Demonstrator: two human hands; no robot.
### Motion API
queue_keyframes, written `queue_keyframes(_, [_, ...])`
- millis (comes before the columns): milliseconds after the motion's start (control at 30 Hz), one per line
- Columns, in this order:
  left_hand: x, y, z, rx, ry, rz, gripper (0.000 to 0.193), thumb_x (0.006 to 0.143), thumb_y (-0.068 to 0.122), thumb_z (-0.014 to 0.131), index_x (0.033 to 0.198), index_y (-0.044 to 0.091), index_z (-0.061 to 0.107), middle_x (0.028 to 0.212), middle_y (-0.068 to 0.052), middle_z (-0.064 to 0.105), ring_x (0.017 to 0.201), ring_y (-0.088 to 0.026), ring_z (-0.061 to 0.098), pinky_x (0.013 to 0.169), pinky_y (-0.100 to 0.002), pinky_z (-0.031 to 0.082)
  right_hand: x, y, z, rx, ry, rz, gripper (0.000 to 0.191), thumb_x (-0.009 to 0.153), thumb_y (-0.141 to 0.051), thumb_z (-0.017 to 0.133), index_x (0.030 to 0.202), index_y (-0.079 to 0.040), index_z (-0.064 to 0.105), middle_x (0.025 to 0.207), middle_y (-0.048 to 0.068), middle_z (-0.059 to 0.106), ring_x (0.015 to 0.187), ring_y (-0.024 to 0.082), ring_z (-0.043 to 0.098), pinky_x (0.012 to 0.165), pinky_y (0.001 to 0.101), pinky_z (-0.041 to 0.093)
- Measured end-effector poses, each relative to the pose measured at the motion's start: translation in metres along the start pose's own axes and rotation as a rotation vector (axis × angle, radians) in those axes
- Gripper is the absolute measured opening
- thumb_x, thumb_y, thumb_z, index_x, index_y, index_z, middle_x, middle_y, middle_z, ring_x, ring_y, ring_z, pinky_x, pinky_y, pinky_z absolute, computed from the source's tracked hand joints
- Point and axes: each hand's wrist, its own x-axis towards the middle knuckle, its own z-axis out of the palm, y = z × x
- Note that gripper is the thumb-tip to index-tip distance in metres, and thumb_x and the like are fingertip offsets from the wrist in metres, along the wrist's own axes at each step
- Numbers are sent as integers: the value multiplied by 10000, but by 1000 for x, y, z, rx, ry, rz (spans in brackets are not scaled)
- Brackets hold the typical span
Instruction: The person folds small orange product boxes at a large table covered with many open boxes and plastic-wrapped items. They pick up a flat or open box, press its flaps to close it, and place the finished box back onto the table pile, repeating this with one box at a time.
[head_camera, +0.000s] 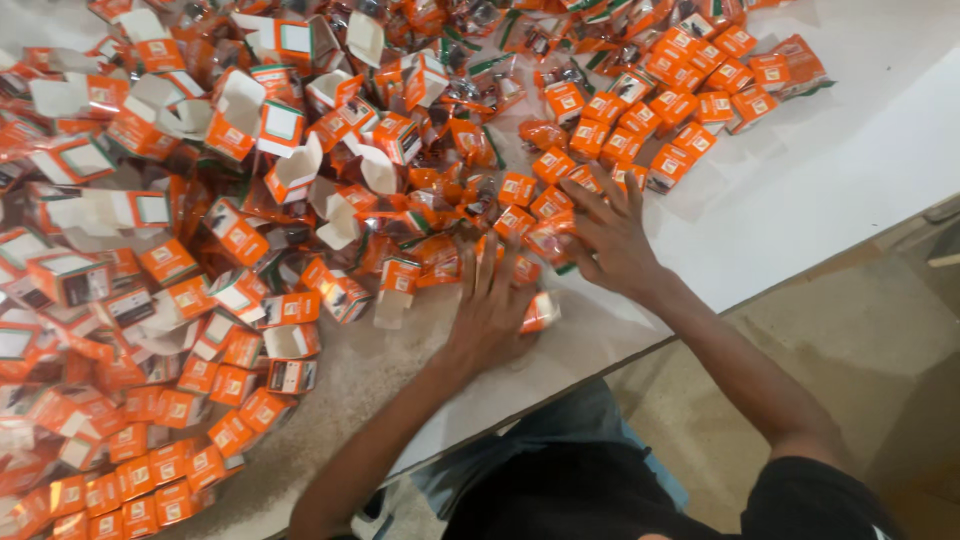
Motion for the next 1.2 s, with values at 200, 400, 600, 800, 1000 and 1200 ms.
queue_keyframes(200, [106,-27,59,6,-200,-67,821,690,489,814,1355,53,604,1673,-272,79,1525,-565,32,1207,-730,56,28,75,4,-22,44,-5,236,942,-141,675,1109,26,660,1256,142,604,1415,359,502,1228,623,261])
queue_keyframes(400, [193,-27,90,0,-218,-229,772,668,477,836,1321,123,624,1653,-247,47,1500,-566,-38,1149,-796,50,65,134,-6,17,130,-79,146,988,-99,649,1061,16,595,1252,138,674,1302,332,562,1125,508,436])
queue_keyframes(600, [106,0,55,-200,257,-46,604,802,411,861,1263,81,650,1333,-185,524,1314,-386,468,1173,-595,340,79,132,-24,743,655,558,186,1208,-175,607,1242,1,561,986,-16,509,835,82,460,719,273,434])
queue_keyframes(800, [-47,-6,10,-393,250,-395,584,777,340,862,1232,59,627,1119,-142,644,1058,-355,626,967,-453,462,-4,-12,-38,815,221,669,471,1083,-25,653,1529,-37,504,897,20,595,729,25,465,627,188,390])
queue_keyframes(1000, [-100,-32,4,-391,217,-525,614,665,387,952,1160,128,696,1117,-57,736,1062,-257,669,1007,-422,422,-25,-139,21,717,240,319,185,1067,104,609,1169,-17,706,1292,201,718,1135,209,731,982,292,576])
queue_keyframes(1200, [-95,-51,5,-402,239,-405,658,639,393,941,1190,119,707,1102,-58,731,1060,-239,667,980,-399,421,-23,-172,19,474,78,59,426,887,91,620,1311,49,630,1437,325,535,1222,405,663,919,368,587])
